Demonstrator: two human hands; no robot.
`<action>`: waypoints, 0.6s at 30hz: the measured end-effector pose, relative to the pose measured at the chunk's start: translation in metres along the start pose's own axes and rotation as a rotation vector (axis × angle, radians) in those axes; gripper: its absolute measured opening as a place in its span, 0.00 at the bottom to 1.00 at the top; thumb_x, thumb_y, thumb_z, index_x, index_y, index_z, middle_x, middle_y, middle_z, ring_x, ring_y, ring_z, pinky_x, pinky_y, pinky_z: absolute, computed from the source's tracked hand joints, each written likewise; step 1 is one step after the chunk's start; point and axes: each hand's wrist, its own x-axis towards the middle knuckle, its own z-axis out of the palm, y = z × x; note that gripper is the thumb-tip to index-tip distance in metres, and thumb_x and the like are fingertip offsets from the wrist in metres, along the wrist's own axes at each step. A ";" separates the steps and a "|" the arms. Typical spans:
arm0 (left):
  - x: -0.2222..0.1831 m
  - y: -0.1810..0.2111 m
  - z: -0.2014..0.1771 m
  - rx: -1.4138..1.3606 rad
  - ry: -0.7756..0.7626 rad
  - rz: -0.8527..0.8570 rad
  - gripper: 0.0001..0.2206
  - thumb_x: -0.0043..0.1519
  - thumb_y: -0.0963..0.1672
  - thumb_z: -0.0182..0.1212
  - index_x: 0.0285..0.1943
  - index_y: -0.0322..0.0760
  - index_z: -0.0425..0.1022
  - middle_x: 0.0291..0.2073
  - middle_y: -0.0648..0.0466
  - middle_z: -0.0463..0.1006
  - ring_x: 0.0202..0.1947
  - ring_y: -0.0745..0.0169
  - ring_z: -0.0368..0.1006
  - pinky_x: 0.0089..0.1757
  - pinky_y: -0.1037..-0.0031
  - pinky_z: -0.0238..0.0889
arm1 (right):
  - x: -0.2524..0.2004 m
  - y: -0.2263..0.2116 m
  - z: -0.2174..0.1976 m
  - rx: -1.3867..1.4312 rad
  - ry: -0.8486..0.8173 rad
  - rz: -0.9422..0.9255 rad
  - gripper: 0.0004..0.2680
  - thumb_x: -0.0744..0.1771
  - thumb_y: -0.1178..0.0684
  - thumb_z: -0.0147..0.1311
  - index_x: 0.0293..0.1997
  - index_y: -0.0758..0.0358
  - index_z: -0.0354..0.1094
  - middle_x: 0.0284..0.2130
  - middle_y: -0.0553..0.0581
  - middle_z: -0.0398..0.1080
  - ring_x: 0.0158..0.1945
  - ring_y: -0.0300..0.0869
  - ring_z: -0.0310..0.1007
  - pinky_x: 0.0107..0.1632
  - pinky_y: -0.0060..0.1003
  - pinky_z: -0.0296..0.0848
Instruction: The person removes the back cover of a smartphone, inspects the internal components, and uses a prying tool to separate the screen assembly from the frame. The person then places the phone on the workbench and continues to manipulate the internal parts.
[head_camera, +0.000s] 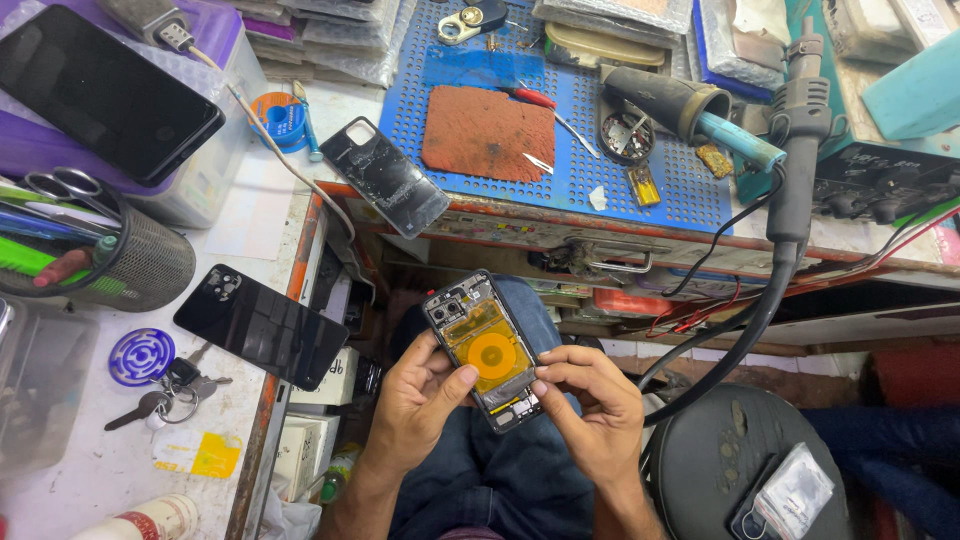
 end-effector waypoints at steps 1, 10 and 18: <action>0.000 0.000 0.000 0.011 0.005 -0.003 0.21 0.66 0.38 0.57 0.68 0.27 0.63 0.52 0.42 0.80 0.51 0.59 0.78 0.47 0.68 0.78 | 0.000 0.000 0.000 -0.003 0.000 -0.001 0.07 0.63 0.70 0.62 0.43 0.73 0.76 0.48 0.63 0.73 0.49 0.41 0.77 0.52 0.32 0.79; -0.002 -0.005 -0.001 0.014 0.006 0.000 0.21 0.67 0.38 0.57 0.69 0.27 0.62 0.52 0.43 0.80 0.50 0.61 0.78 0.46 0.70 0.77 | -0.001 0.001 -0.001 0.018 -0.003 0.000 0.07 0.64 0.70 0.61 0.44 0.74 0.75 0.48 0.63 0.73 0.50 0.41 0.76 0.52 0.32 0.78; -0.001 -0.005 -0.001 0.021 -0.005 0.002 0.21 0.66 0.38 0.57 0.69 0.27 0.61 0.51 0.43 0.80 0.50 0.60 0.78 0.46 0.70 0.77 | -0.002 0.001 -0.001 0.010 0.001 -0.007 0.07 0.63 0.70 0.61 0.44 0.74 0.75 0.48 0.63 0.73 0.50 0.41 0.76 0.52 0.32 0.78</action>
